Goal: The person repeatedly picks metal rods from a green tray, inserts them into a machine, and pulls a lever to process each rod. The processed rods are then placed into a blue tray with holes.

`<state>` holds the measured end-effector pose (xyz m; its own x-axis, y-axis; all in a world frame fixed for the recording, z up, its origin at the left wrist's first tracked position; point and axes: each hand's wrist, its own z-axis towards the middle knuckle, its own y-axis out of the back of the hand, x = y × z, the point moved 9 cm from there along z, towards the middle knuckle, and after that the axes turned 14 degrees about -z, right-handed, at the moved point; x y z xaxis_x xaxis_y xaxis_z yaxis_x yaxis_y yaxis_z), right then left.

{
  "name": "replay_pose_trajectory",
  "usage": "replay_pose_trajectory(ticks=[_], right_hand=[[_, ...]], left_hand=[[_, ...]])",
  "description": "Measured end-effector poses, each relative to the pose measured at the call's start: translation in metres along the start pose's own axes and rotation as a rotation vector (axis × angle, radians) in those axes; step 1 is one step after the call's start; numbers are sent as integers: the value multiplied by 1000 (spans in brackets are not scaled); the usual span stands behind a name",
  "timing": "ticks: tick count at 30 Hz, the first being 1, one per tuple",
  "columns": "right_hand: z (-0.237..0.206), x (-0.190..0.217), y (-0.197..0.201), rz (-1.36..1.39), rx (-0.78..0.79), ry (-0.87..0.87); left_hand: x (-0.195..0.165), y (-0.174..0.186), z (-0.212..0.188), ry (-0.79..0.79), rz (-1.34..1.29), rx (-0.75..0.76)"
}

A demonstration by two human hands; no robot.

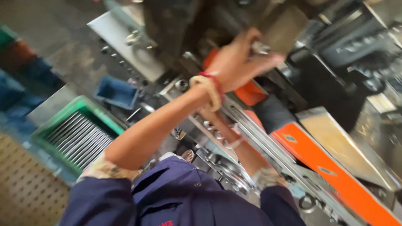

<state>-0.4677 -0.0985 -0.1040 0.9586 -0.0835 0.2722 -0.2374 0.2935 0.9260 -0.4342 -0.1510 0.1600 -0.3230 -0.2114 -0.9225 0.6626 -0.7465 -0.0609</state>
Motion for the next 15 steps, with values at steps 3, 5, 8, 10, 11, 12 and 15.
replay_pose_trajectory(ticks=[3,5,8,10,11,12,15], right_hand=[[29,14,-43,100,54,-164],[12,17,-93,62,342,-408],[-7,43,-107,-141,450,-338],[-2,82,-102,-51,404,-218],[6,109,-100,92,366,-170],[15,139,-95,236,329,-123],[36,218,-58,572,48,-64]], left_hand=[[27,123,-51,65,129,-226],[44,195,-97,-15,193,-362],[103,284,-174,194,102,-651],[153,312,-230,403,-244,-840],[164,321,-249,425,-293,-882],[173,328,-266,446,-343,-923],[169,345,-291,363,-362,-976]])
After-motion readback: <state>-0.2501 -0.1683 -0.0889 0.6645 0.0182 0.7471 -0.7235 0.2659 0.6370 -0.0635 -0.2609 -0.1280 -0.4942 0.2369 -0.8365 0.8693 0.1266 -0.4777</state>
